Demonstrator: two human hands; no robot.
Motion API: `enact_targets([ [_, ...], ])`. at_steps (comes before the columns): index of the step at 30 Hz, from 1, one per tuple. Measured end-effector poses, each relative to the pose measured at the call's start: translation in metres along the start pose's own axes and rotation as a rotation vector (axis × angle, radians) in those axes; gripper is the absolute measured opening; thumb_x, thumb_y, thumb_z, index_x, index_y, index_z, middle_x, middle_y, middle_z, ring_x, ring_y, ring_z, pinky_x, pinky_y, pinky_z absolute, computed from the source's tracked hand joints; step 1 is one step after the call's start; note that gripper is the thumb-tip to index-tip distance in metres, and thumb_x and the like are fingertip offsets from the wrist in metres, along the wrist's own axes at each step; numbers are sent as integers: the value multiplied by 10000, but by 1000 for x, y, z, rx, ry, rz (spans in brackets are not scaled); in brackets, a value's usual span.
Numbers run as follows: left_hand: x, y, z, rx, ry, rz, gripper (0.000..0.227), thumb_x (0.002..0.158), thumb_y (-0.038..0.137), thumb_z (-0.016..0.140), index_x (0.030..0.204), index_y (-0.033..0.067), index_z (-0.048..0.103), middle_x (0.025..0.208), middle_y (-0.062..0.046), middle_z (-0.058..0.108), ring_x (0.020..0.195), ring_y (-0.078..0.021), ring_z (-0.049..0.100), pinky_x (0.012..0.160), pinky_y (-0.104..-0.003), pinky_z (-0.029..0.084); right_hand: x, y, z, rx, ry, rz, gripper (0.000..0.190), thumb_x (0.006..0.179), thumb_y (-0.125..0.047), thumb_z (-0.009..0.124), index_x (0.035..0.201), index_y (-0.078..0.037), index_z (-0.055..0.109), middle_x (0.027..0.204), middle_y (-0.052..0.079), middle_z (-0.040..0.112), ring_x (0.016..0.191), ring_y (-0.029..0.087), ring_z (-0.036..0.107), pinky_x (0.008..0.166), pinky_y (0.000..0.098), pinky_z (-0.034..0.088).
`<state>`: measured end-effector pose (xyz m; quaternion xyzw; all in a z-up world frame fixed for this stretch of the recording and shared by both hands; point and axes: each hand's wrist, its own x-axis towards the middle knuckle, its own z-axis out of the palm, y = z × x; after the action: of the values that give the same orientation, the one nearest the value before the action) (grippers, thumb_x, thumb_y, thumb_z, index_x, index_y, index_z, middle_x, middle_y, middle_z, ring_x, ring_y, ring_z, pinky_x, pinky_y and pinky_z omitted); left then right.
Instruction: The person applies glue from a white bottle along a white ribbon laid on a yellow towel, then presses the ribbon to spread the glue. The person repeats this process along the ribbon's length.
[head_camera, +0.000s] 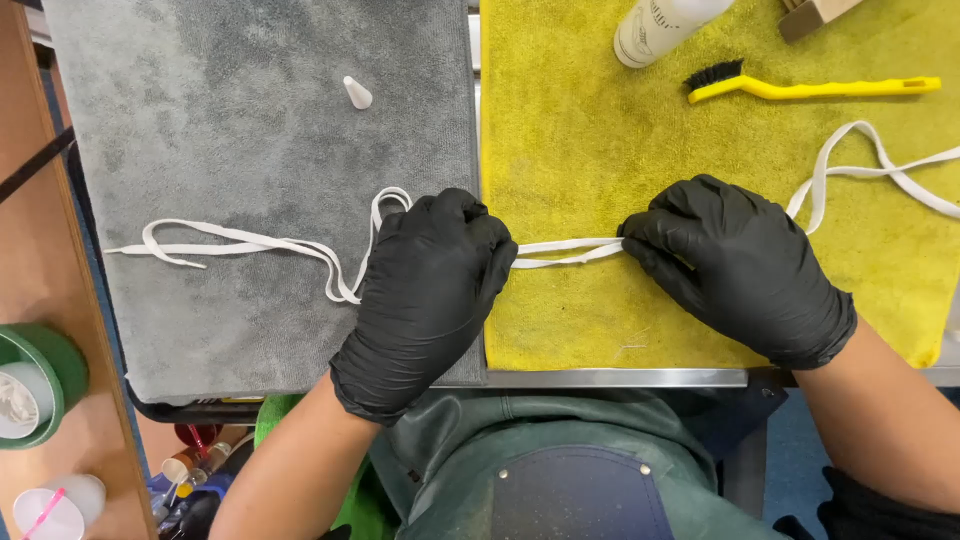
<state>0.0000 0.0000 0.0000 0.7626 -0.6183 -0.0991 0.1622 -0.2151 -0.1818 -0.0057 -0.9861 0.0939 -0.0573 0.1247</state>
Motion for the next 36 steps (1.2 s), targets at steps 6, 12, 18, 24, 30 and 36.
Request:
enact_targets([
  [6,-2,15,8,164,85,79,171,965,318,621,1068,182,613,1003,-48,575,835,-283,577,690,-452,455,-4,-4,7,-190,45,-18,141,1008,-272,681,1069,-145,683,947,48,625,809,296,591,634,430,465],
  [12,2,18,21,413,287,310,154,955,-7,516,922,139,549,753,-17,417,659,-187,412,613,-327,346,-7,-2,9,-323,193,-174,70,1032,-146,711,1093,-161,679,969,61,638,853,278,616,694,390,481],
  [18,-1,18,15,456,328,422,182,984,27,496,887,159,575,755,24,421,640,-134,424,613,-284,354,-14,3,11,-410,135,-289,350,930,-27,734,1257,-129,664,1040,66,673,965,288,667,774,404,491],
  [24,-10,31,10,484,282,449,211,988,-8,428,918,130,571,857,-16,502,690,-149,447,608,-290,353,5,-3,-16,-98,99,-172,189,964,-183,707,1141,-119,731,1151,120,704,995,335,663,776,452,484],
  [30,-29,59,20,497,201,185,272,967,-8,483,1172,22,659,997,-83,616,776,-189,556,672,-303,455,56,18,-30,690,395,303,523,997,229,727,1393,108,407,1385,278,465,1018,321,616,787,362,537],
  [36,-41,69,38,457,125,75,449,917,40,473,1349,48,596,1185,-96,615,1008,-236,595,794,-349,474,80,59,3,491,441,88,252,1138,33,848,1208,70,609,1168,212,648,1073,350,627,924,450,483],
])
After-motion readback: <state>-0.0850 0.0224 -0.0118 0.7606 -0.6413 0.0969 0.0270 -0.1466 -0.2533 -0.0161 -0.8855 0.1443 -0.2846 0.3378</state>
